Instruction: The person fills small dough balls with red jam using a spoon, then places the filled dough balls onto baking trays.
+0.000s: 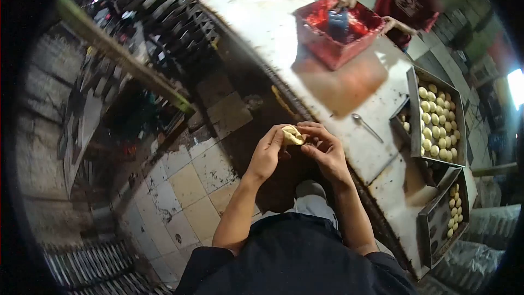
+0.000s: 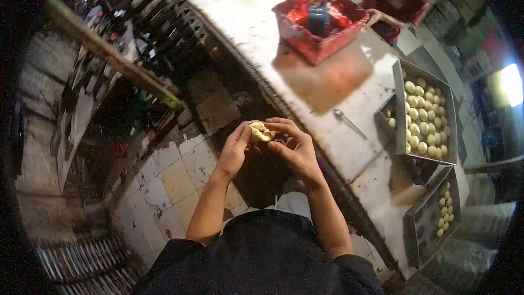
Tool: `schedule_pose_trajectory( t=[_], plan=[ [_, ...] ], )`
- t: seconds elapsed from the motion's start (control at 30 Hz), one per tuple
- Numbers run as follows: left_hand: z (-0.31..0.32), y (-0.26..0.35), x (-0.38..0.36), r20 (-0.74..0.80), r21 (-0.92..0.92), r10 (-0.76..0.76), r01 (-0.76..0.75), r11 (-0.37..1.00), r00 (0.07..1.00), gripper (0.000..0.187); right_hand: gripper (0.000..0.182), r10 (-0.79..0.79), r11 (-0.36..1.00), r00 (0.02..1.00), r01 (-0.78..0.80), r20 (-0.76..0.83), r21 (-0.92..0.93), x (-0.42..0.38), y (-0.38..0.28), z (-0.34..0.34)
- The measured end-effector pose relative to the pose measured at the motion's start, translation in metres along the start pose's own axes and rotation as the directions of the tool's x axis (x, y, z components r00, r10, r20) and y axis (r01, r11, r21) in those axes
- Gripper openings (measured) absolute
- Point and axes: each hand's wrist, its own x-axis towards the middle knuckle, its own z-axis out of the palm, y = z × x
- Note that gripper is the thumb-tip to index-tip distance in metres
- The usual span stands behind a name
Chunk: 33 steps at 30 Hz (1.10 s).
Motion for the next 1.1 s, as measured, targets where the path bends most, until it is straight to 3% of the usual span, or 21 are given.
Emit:
schedule_pose_trajectory(
  t=[0.1,0.17,0.2,0.27,0.33,0.4,0.43,0.47,0.53,0.57,0.63,0.7,0.8,0.87,0.93,0.97,1.0,1.07,1.1],
  plan=[
    [-0.04,-0.008,-0.061,-0.074,-0.288,0.02,-0.04,0.957,0.997,0.031,0.026,0.074,0.989,0.997,-0.074,-0.006,-0.129,-0.033,0.013,0.069],
    [-0.066,-0.025,-0.098,-0.162,-0.508,0.008,-0.09,0.856,0.987,0.026,0.026,-0.031,0.959,0.99,0.069,0.139,-0.275,-0.054,0.032,0.106],
    [-0.079,-0.035,-0.115,-0.21,-0.536,0.006,-0.12,0.836,0.978,0.026,0.027,-0.079,0.93,0.973,0.151,0.218,-0.334,-0.064,0.039,0.125],
    [-0.098,-0.049,-0.15,-0.3,-0.589,-0.009,-0.178,0.789,0.954,0.027,0.022,0.06,0.966,0.993,-0.034,0.097,-0.256,-0.086,0.049,0.17],
    [-0.11,-0.049,-0.186,-0.367,-0.326,0.137,-0.265,0.907,0.92,0.039,0.019,0.124,0.976,0.992,-0.126,-0.022,-0.179,-0.101,0.048,0.211],
    [-0.122,-0.042,-0.224,-0.351,-0.027,0.316,-0.347,0.937,0.881,0.048,0.018,0.157,0.979,0.987,-0.157,-0.007,-0.134,-0.111,0.065,0.22],
    [-0.13,-0.03,-0.243,-0.299,0.366,0.527,-0.415,0.833,0.796,0.051,0.018,0.157,0.975,0.987,-0.154,0.009,-0.16,-0.116,0.068,0.224],
    [-0.134,-0.03,-0.254,-0.32,0.36,0.529,-0.416,0.835,0.786,0.047,0.018,0.157,0.971,0.987,-0.15,0.026,-0.184,-0.121,0.071,0.23],
    [-0.139,-0.03,-0.278,-0.37,0.35,0.525,-0.409,0.843,0.766,0.04,0.016,0.012,0.954,0.989,0.033,0.148,-0.297,-0.134,0.067,0.252],
    [-0.139,-0.027,-0.289,-0.465,0.166,0.369,-0.33,0.929,0.805,0.035,0.015,-0.035,0.921,0.976,0.115,0.214,-0.373,-0.142,0.061,0.263],
    [-0.146,-0.033,-0.295,-0.511,0.123,0.338,-0.322,0.939,0.79,0.038,0.019,-0.118,0.855,0.94,0.26,0.32,-0.448,-0.154,0.057,0.275],
    [-0.144,-0.035,-0.303,-0.474,0.127,0.313,-0.288,0.949,0.823,0.042,0.024,-0.025,0.908,0.956,0.144,0.292,-0.395,-0.161,0.049,0.277],
    [-0.117,-0.029,-0.307,-0.402,0.21,0.514,-0.47,0.857,0.757,0.045,0.028,0.055,0.917,0.983,0.02,0.176,-0.399,-0.161,0.022,0.267],
    [-0.099,-0.022,-0.303,-0.298,0.297,0.517,-0.437,0.849,0.802,0.043,0.025,0.231,0.92,0.957,-0.156,0.176,-0.361,-0.159,0.017,0.236],
    [-0.087,-0.028,-0.291,-0.189,0.295,0.444,-0.38,0.876,0.876,0.041,0.022,0.154,0.896,0.979,-0.08,0.136,-0.437,-0.166,0.027,0.205],
    [-0.077,-0.037,-0.278,-0.228,0.259,0.421,-0.362,0.895,0.878,0.039,0.02,0.118,0.879,0.986,-0.048,0.118,-0.475,-0.171,0.029,0.19],
    [-0.069,-0.047,-0.266,-0.197,0.235,0.348,-0.3,0.924,0.917,0.039,0.016,0.005,0.852,0.982,0.096,0.191,-0.515,-0.176,0.028,0.178],
    [-0.052,-0.061,-0.243,-0.126,0.205,0.193,-0.164,0.965,0.973,0.041,0.017,-0.059,0.823,0.984,0.144,0.17,-0.549,-0.191,0.031,0.148],
    [-0.038,-0.067,-0.234,-0.063,0.249,0.154,-0.134,0.959,0.986,0.043,0.016,0.02,0.847,0.995,0.037,0.102,-0.53,-0.197,0.026,0.13]
  ],
)
